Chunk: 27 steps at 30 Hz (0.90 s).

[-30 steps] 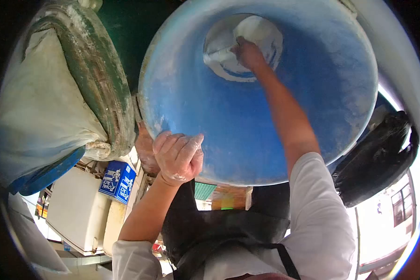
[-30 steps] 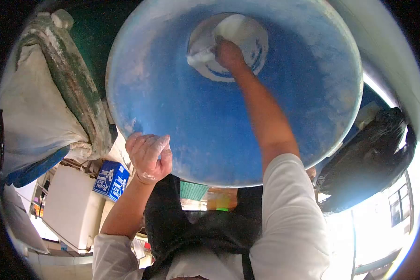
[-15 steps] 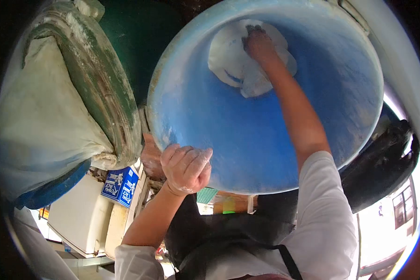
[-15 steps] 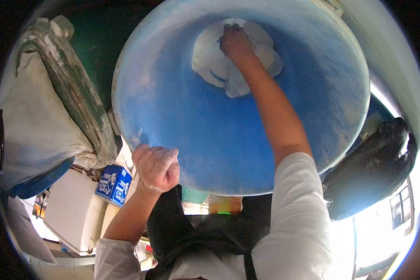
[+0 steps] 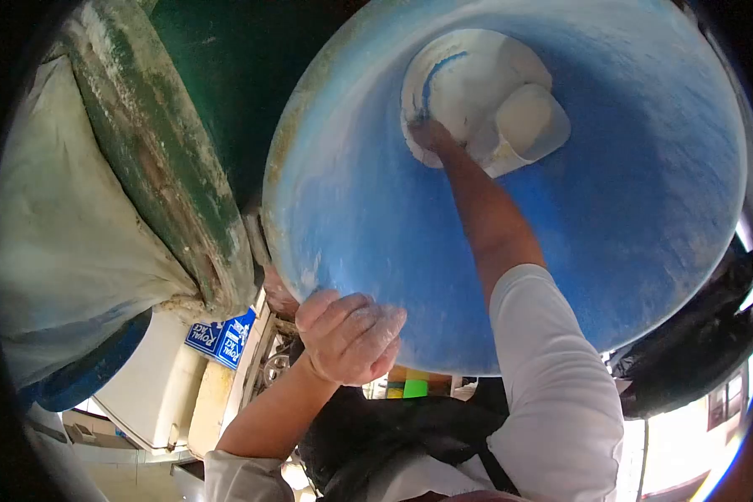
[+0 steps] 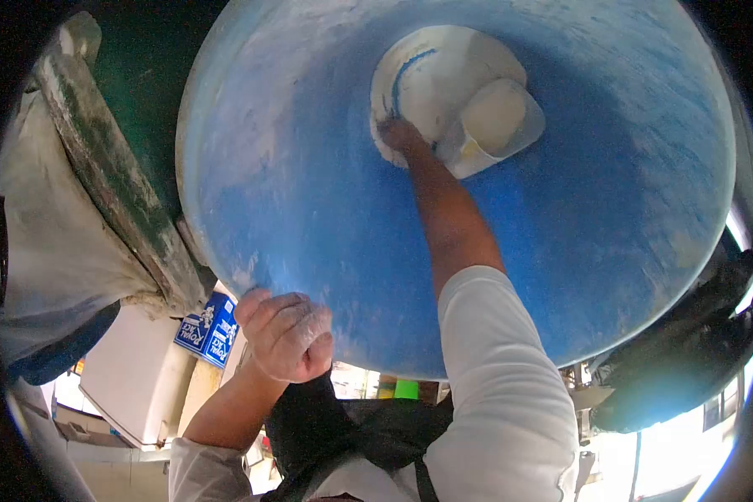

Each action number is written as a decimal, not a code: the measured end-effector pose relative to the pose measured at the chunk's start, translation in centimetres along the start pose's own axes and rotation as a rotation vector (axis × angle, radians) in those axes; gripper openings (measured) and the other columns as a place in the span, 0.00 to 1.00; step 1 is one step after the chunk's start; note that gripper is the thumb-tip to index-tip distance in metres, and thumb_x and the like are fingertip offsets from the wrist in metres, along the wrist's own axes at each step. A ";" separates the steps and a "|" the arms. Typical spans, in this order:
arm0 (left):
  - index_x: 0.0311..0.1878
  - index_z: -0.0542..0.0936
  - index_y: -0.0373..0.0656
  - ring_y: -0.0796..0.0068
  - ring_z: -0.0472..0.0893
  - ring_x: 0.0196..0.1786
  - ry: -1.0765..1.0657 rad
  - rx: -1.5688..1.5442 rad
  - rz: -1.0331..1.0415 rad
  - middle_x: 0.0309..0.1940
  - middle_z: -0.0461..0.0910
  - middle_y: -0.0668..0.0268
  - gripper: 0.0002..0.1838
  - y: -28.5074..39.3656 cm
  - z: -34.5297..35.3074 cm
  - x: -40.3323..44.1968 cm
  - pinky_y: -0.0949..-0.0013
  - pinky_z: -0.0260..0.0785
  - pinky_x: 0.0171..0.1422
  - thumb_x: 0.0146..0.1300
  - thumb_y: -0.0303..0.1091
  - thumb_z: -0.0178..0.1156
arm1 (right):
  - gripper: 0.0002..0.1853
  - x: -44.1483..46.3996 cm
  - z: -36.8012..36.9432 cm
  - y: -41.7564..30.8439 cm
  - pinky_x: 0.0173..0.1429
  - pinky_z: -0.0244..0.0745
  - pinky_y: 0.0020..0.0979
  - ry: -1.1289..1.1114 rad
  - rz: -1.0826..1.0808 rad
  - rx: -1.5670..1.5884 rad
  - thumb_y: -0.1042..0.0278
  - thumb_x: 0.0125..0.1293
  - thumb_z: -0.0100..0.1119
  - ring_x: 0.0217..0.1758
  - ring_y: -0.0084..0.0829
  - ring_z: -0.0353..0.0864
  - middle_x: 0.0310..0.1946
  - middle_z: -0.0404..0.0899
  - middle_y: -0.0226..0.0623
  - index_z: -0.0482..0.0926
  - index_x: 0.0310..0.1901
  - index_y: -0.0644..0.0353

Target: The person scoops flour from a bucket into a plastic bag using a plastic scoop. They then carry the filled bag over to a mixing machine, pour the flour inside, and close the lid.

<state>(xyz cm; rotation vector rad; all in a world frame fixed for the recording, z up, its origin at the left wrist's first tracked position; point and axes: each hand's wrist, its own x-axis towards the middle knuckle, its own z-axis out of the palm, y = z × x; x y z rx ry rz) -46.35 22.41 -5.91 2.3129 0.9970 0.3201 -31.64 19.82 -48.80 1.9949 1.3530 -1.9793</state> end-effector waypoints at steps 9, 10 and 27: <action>0.39 0.81 0.43 0.70 0.78 0.29 0.051 0.035 0.015 0.26 0.79 0.70 0.11 0.4 0.2 0.7 0.62 0.64 0.46 0.51 0.25 0.59 | 0.28 -11.0 -11.4 -3.9 0.70 0.65 0.37 -0.154 -0.038 0.487 0.49 0.74 0.48 0.63 0.37 0.74 0.63 0.74 0.41 0.71 0.67 0.60; 0.41 0.81 0.43 0.72 0.78 0.30 0.043 0.049 0.013 0.26 0.79 0.71 0.13 0.5 0.1 0.6 0.64 0.64 0.46 0.50 0.25 0.59 | 0.28 -11.9 -13.5 -4.2 0.68 0.67 0.37 -0.107 -0.020 0.458 0.48 0.74 0.49 0.63 0.37 0.74 0.64 0.74 0.41 0.72 0.66 0.60; 0.44 0.82 0.46 0.72 0.78 0.30 0.045 0.021 0.005 0.28 0.79 0.72 0.17 0.3 0.2 0.2 0.64 0.64 0.44 0.48 0.26 0.61 | 0.26 -4.9 -23.5 -0.8 0.67 0.71 0.45 0.296 0.322 -0.493 0.53 0.70 0.50 0.60 0.49 0.79 0.57 0.79 0.54 0.77 0.60 0.66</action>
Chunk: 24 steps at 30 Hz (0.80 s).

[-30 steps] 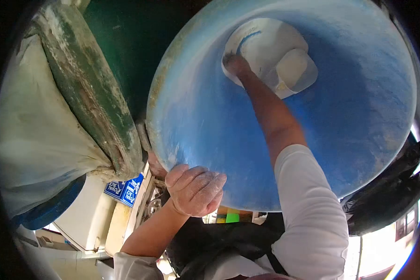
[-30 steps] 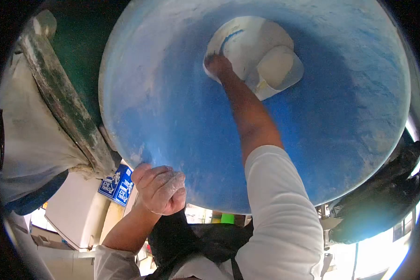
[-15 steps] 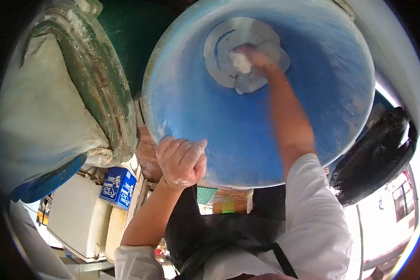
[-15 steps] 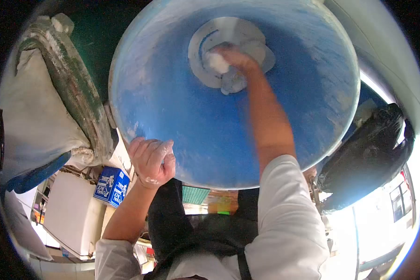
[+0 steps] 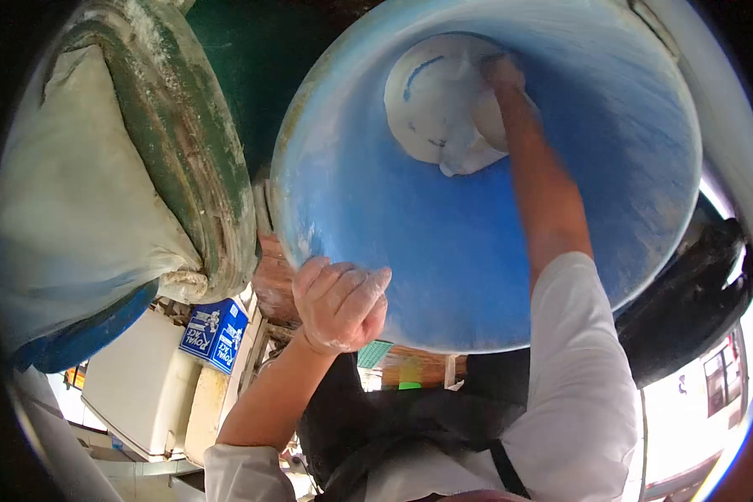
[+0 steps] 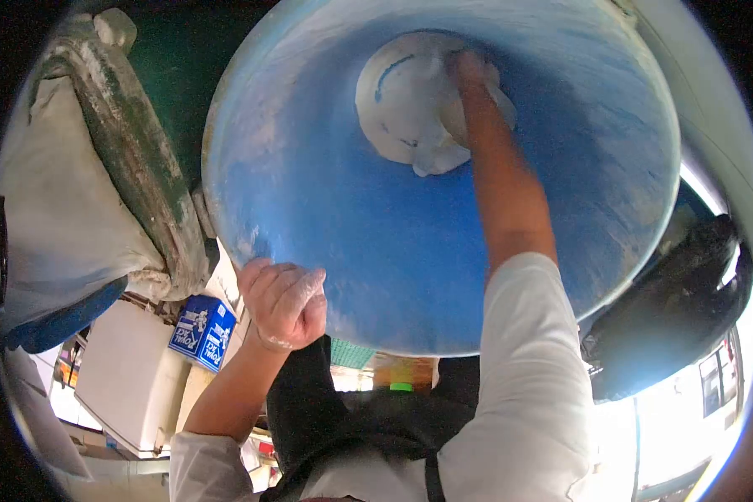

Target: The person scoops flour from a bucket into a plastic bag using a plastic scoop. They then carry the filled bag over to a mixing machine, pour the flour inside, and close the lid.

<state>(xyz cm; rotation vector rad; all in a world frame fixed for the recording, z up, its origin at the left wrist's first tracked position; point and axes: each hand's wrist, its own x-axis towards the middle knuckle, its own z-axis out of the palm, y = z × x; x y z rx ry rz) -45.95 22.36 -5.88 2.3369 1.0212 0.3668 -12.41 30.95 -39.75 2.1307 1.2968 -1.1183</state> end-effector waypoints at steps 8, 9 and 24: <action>0.42 0.83 0.48 0.74 0.81 0.30 -0.024 -0.029 0.003 0.28 0.81 0.74 0.14 -0.3 -0.2 -0.4 0.66 0.62 0.44 0.50 0.28 0.60 | 0.23 10.6 13.2 -3.0 0.58 0.76 0.48 0.538 0.133 0.438 0.47 0.66 0.56 0.52 0.44 0.82 0.51 0.82 0.44 0.84 0.48 0.59; 0.41 0.82 0.48 0.73 0.81 0.30 -0.032 -0.035 -0.004 0.28 0.82 0.73 0.11 -0.3 -0.1 -0.3 0.65 0.62 0.47 0.53 0.27 0.59 | 0.21 11.5 14.1 -5.8 0.58 0.76 0.48 0.495 0.100 0.471 0.50 0.66 0.56 0.50 0.44 0.82 0.49 0.82 0.44 0.83 0.47 0.59; 0.42 0.83 0.49 0.77 0.79 0.30 -0.042 -0.003 0.003 0.28 0.82 0.75 0.13 -0.3 -0.2 -0.1 0.68 0.61 0.42 0.51 0.32 0.60 | 0.20 -2.5 22.9 -4.3 0.63 0.75 0.47 -0.169 0.038 0.318 0.58 0.70 0.50 0.56 0.47 0.81 0.57 0.80 0.47 0.81 0.55 0.61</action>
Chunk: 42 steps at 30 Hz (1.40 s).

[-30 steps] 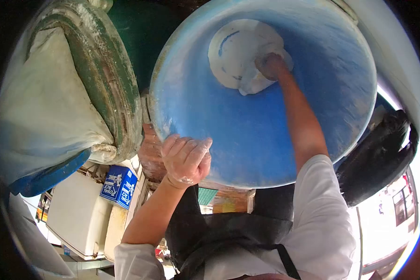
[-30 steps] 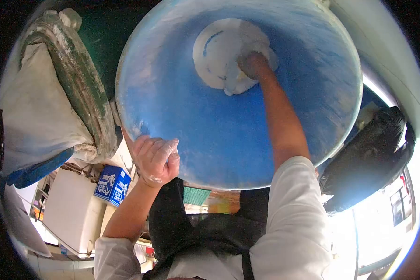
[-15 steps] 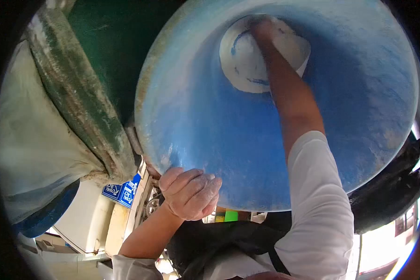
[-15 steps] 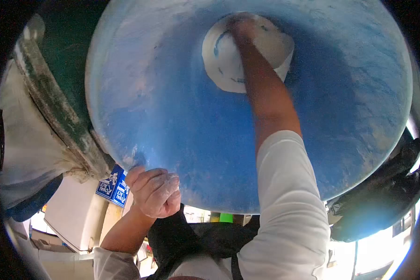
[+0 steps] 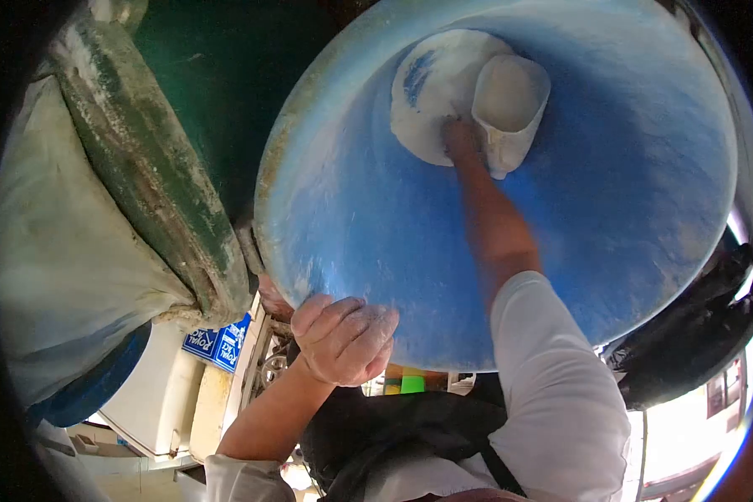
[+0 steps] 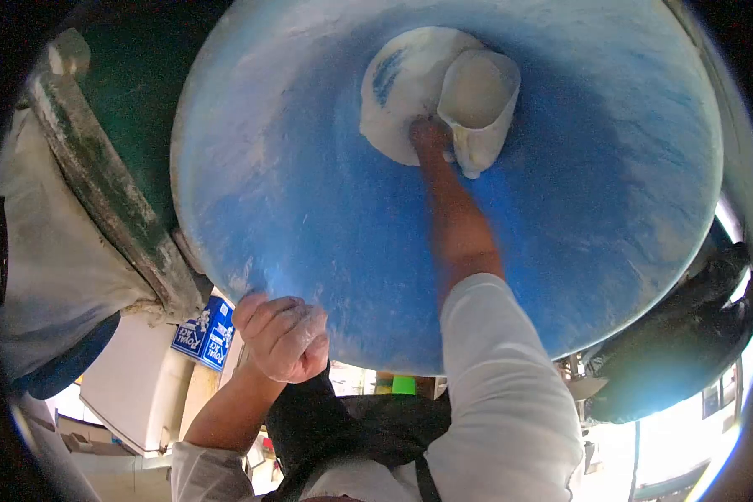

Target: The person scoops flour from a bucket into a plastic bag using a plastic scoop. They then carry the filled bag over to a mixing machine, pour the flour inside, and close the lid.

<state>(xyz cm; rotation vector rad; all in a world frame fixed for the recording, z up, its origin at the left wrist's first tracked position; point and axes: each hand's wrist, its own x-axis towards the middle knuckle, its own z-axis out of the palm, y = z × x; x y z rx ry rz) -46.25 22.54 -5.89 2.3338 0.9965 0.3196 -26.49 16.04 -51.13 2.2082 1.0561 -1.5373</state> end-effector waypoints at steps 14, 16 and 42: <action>0.38 0.82 0.44 0.70 0.80 0.29 -0.001 0.027 -0.008 0.25 0.80 0.70 0.11 0.6 0.1 0.2 0.60 0.65 0.48 0.50 0.27 0.59 | 0.24 -0.7 -10.3 -6.9 0.60 0.76 0.38 -0.028 -0.348 1.147 0.53 0.75 0.49 0.55 0.40 0.81 0.52 0.81 0.43 0.73 0.62 0.64; 0.38 0.83 0.44 0.69 0.79 0.29 -0.018 0.031 -0.001 0.25 0.79 0.69 0.10 0.7 -0.1 0.6 0.60 0.65 0.48 0.51 0.27 0.59 | 0.21 -5.7 -16.7 -6.3 0.57 0.77 0.41 0.152 -0.358 0.835 0.56 0.74 0.47 0.52 0.41 0.82 0.49 0.82 0.43 0.77 0.57 0.63; 0.40 0.82 0.45 0.65 0.78 0.31 0.127 0.098 0.028 0.27 0.80 0.68 0.12 2.0 -0.6 1.1 0.60 0.67 0.48 0.50 0.26 0.62 | 0.21 -23.2 -8.5 7.3 0.64 0.71 0.43 0.258 -0.085 0.668 0.58 0.66 0.59 0.61 0.51 0.77 0.56 0.79 0.55 0.78 0.57 0.60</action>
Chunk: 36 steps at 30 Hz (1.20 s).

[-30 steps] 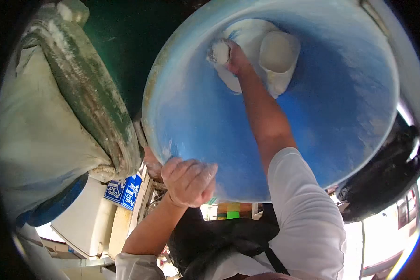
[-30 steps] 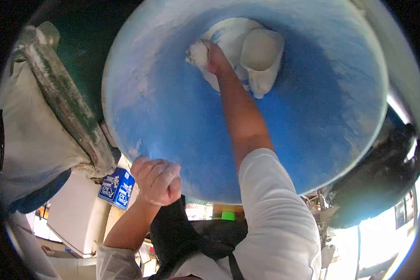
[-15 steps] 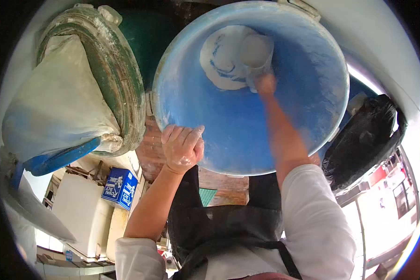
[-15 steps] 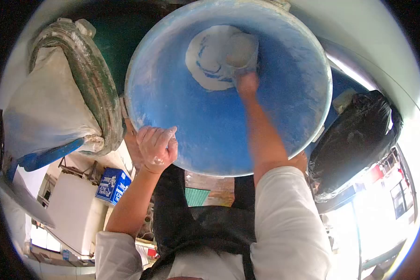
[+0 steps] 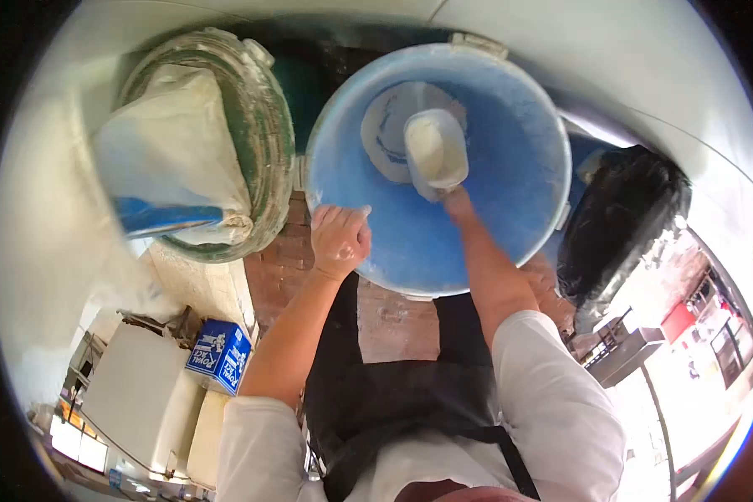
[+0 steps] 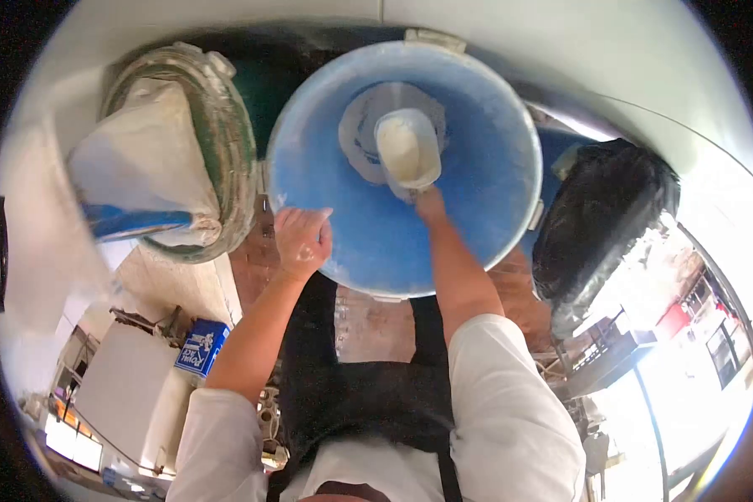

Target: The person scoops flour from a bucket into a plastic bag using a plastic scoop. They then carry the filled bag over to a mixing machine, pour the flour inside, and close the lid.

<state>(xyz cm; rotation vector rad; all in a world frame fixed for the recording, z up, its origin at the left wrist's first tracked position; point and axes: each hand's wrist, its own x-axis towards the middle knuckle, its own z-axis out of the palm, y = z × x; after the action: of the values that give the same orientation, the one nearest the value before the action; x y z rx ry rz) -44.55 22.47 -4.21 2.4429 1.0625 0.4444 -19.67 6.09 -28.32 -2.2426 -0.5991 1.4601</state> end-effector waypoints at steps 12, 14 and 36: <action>0.49 0.80 0.41 0.54 0.83 0.44 0.159 -0.533 -0.083 0.39 0.83 0.59 0.12 13.2 -24.1 2.5 0.59 0.75 0.51 0.63 0.28 0.61 | 0.19 -31.2 -18.8 -28.7 0.56 0.73 0.38 -0.060 -0.218 -0.329 0.67 0.65 0.57 0.50 0.42 0.82 0.45 0.83 0.48 0.77 0.56 0.63; 0.40 0.81 0.41 0.55 0.84 0.39 0.449 -0.488 0.053 0.35 0.83 0.57 0.04 14.3 -35.0 3.9 0.60 0.76 0.44 0.61 0.27 0.62 | 0.17 -37.6 -22.1 -34.1 0.57 0.73 0.38 -0.053 -0.400 -0.229 0.70 0.65 0.58 0.49 0.43 0.82 0.44 0.83 0.50 0.77 0.55 0.63; 0.38 0.69 0.45 0.84 0.58 0.16 0.430 -1.292 -0.450 0.18 0.60 0.77 0.16 -4.1 -67.7 8.7 0.74 0.50 0.19 0.70 0.46 0.61 | 0.06 -53.2 -0.6 -81.6 0.45 0.77 0.44 0.299 -1.616 -1.530 0.64 0.59 0.58 0.38 0.42 0.86 0.28 0.84 0.38 0.85 0.32 0.52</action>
<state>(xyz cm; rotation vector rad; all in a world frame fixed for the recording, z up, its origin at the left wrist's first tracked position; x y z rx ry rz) -71.91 49.24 52.48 0.9675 0.9552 1.0864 -49.53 44.45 56.03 -1.2683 -2.9357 -0.4208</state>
